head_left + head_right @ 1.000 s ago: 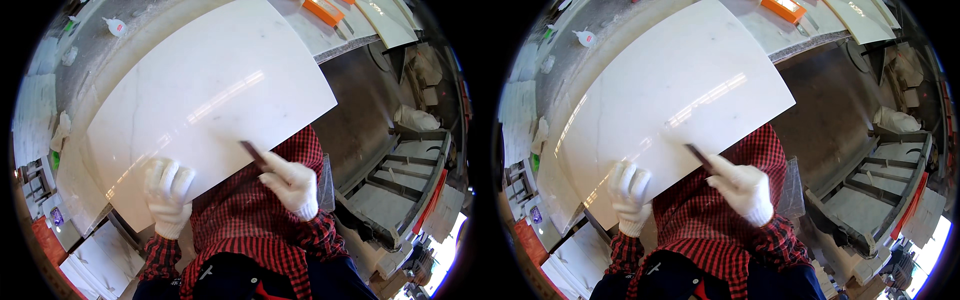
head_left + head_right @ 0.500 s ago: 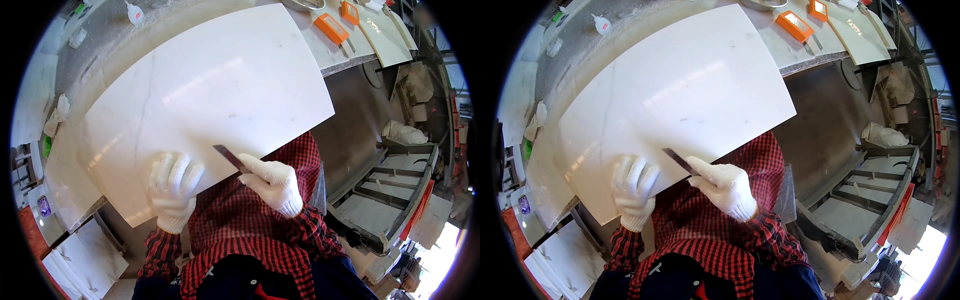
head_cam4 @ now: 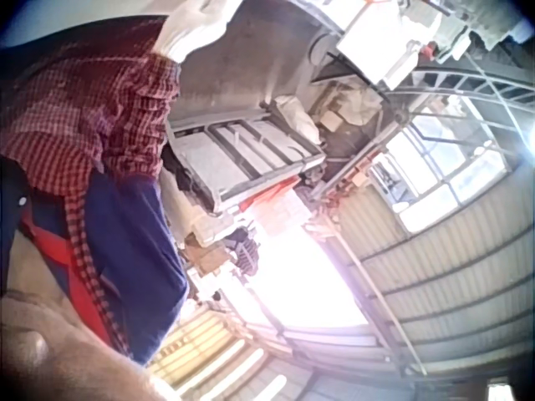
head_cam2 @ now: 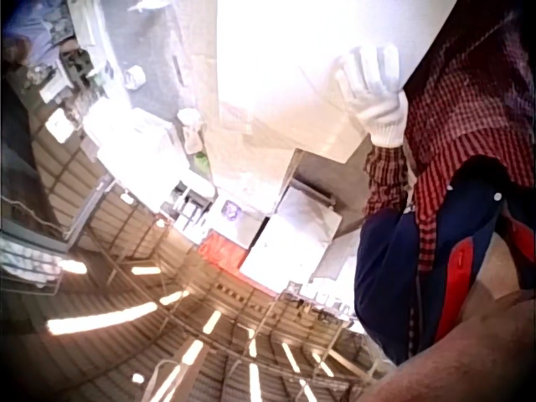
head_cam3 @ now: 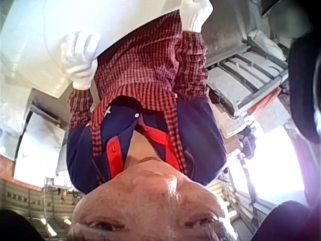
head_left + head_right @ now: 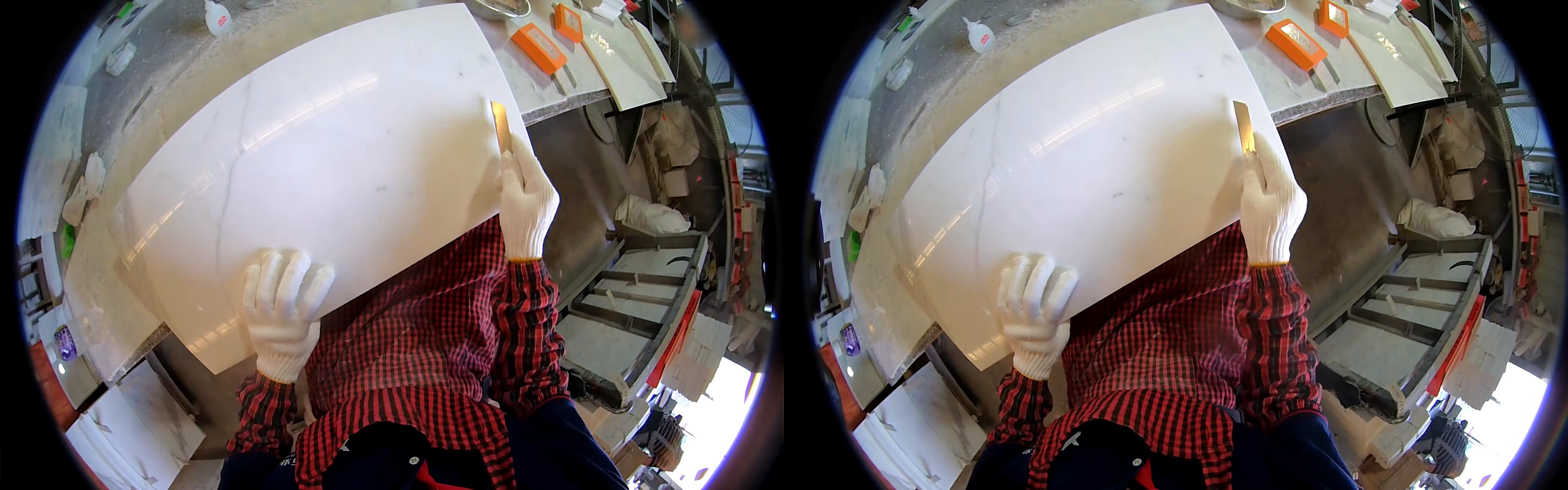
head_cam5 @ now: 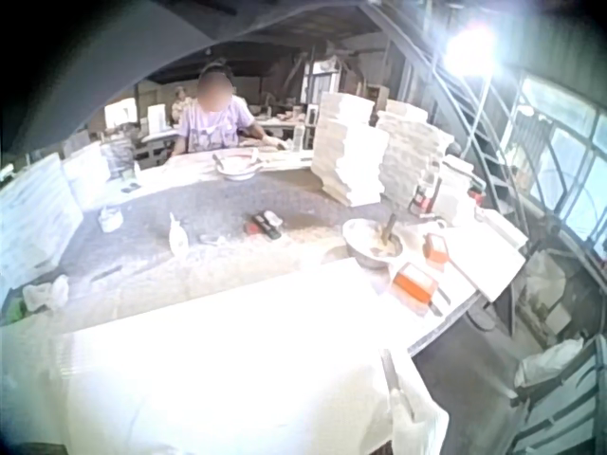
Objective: The person scrapes the surface of a large white rectangular tile using a metal scraper tool. They hold the tile with one hand and use the other to remove residue or imperfections from the surface, occasionally lifting and rotating the tile to access different areas.
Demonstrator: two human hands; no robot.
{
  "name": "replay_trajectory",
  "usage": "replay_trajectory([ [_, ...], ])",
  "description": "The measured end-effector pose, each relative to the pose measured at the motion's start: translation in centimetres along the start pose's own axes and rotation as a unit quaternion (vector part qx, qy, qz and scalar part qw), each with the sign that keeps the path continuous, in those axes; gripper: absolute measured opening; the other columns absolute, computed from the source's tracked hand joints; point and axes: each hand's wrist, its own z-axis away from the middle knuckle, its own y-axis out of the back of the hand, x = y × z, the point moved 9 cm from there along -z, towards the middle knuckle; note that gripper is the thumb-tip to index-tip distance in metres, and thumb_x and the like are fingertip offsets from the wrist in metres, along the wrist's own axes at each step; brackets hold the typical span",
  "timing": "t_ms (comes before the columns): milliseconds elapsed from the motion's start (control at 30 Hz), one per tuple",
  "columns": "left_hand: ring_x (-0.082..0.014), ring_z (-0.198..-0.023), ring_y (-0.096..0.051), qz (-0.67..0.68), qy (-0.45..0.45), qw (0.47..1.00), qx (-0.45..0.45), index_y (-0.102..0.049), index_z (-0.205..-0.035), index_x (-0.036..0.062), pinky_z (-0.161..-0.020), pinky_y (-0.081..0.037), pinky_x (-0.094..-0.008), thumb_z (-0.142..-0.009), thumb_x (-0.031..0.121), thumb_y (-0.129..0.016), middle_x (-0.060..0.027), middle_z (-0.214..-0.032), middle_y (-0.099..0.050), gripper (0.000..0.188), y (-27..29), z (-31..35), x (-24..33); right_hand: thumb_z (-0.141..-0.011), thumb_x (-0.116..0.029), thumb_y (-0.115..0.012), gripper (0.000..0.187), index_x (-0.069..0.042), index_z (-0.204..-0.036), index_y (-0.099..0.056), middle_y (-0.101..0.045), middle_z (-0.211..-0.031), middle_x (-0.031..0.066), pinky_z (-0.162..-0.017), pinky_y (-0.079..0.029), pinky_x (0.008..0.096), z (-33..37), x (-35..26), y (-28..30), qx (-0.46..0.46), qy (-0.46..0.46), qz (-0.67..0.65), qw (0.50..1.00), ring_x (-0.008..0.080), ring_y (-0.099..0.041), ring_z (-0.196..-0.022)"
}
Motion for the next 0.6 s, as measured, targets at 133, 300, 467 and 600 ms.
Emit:
replay_trajectory([
  [133,-0.032,-0.122,-0.057,0.008,-0.001,1.0,-0.002,-0.07,-0.115,0.0155,-0.089,-0.053,-0.0462,-0.075,-0.006,-0.064,-0.005,-0.127,-0.059,0.046,0.1,-0.8,0.1,-0.094,-0.023,-0.067,0.03,-0.022,-0.124,-0.075,-0.074,-0.099,0.0172,-0.078,-0.056,0.0396,-0.7,-0.5,-1.0,-0.005,-0.003,0.081,0.997,0.0361,-0.072,-0.086],
  [300,-0.0315,-0.12,-0.058,-0.027,0.002,1.0,-0.015,-0.07,-0.115,0.0167,-0.089,-0.053,-0.0463,-0.077,-0.005,-0.069,-0.004,-0.127,-0.059,0.044,-0.5,-0.3,0.3,-0.094,-0.026,-0.067,0.032,-0.026,-0.125,-0.074,-0.071,-0.083,0.0161,-0.069,-0.055,0.0431,0.1,-1.0,-1.6,-0.038,0.007,0.159,0.987,0.0347,-0.071,-0.078],
  [467,-0.0325,-0.12,-0.058,-0.052,-0.008,0.998,-0.021,-0.07,-0.115,0.0175,-0.088,-0.053,-0.0464,-0.078,-0.002,-0.073,-0.0039,-0.128,-0.059,0.042,-0.6,-0.2,0.5,-0.093,-0.024,-0.068,0.035,-0.026,-0.128,-0.072,-0.071,-0.08,0.0146,-0.065,-0.054,0.0422,-0.8,-1.1,-1.5,-0.022,0.064,0.147,0.987,0.0343,-0.07,-0.074],
  [600,-0.0339,-0.12,-0.058,-0.026,-0.01,0.999,-0.018,-0.07,-0.114,0.0173,-0.087,-0.053,-0.0471,-0.078,-0.002,-0.073,-0.0042,-0.128,-0.059,0.041,-0.4,-0.6,0.3,-0.094,-0.024,-0.07,0.03,-0.014,-0.121,-0.076,-0.074,-0.094,0.0195,-0.078,-0.057,0.0361,0.6,-2.6,-1.9,-0.07,0.018,0.159,0.985,0.0339,-0.075,-0.085],
])
